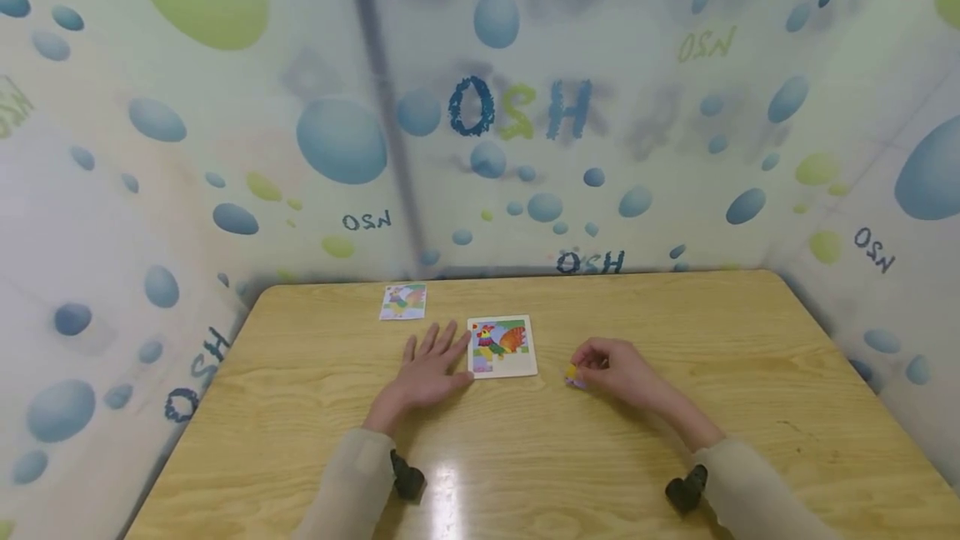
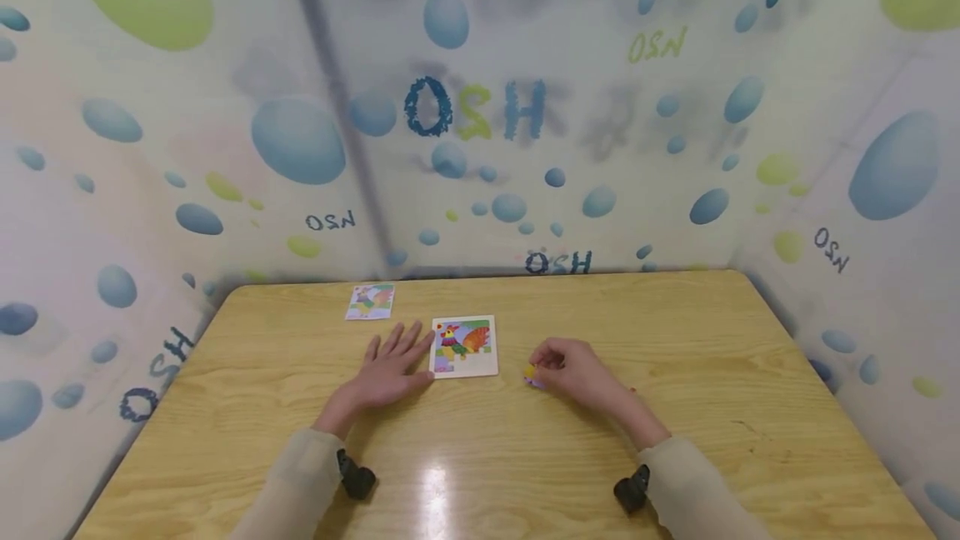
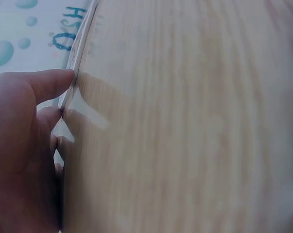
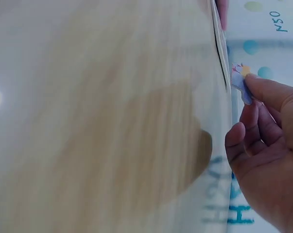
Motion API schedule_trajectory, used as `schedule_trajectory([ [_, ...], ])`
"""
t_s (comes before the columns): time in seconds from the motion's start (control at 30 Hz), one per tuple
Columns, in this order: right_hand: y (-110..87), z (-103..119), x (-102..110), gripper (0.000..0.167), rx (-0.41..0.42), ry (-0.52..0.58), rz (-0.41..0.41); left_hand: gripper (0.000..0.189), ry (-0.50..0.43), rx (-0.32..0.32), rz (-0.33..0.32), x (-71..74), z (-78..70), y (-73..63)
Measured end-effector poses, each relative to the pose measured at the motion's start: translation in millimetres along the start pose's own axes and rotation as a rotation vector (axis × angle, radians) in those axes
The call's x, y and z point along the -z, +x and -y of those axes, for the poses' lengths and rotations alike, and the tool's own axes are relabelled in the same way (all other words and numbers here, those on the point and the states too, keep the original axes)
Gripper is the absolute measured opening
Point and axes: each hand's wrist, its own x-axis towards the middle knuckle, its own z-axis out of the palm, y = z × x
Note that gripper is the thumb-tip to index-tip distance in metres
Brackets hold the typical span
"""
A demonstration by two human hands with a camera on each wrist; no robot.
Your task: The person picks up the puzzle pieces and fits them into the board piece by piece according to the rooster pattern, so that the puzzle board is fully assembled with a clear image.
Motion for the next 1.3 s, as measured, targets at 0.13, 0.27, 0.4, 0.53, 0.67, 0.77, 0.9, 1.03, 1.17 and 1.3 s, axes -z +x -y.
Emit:
schedule_trajectory([
  [0.13,20.2,9,-10,0.007,-0.002,0.019,-0.011,0.072,-0.001,0.001,-0.002,-0.6,-0.7,-0.2],
  [0.27,38.2,17,-17,0.009,0.013,0.035,-0.013,0.072,0.014,0.014,0.000,-1.0,-1.0,1.0],
  [0.4,53.7,21,-26,0.009,0.046,0.037,-0.003,0.071,0.004,0.012,-0.002,-1.1,-0.7,0.3],
  [0.53,65.4,25,-37,0.007,0.068,0.039,0.019,0.072,-0.014,-0.003,-0.004,-0.4,-0.4,-0.8],
  [0.67,73.2,30,-46,0.006,0.082,0.031,0.052,0.072,-0.012,0.000,-0.001,-0.5,0.6,-0.1],
  [0.77,76.2,34,-51,0.006,0.082,0.024,0.076,0.072,0.000,0.013,0.007,-0.4,1.2,0.6],
  [0.9,77.1,37,-55,0.008,0.086,0.037,0.098,0.072,-0.004,0.017,0.007,-1.3,2.0,2.8],
  [1.03,76.5,39,-58,0.009,0.085,0.055,0.116,0.073,-0.020,0.019,0.007,-5.1,5.9,5.9],
  [1.17,77.1,40,-63,0.010,0.091,0.022,0.106,0.074,-0.023,0.015,0.001,-9.4,11.0,8.3],
  [1.3,77.9,41,-68,0.010,0.092,-0.028,0.093,0.074,-0.025,0.002,-0.013,-10.6,12.4,8.5],
])
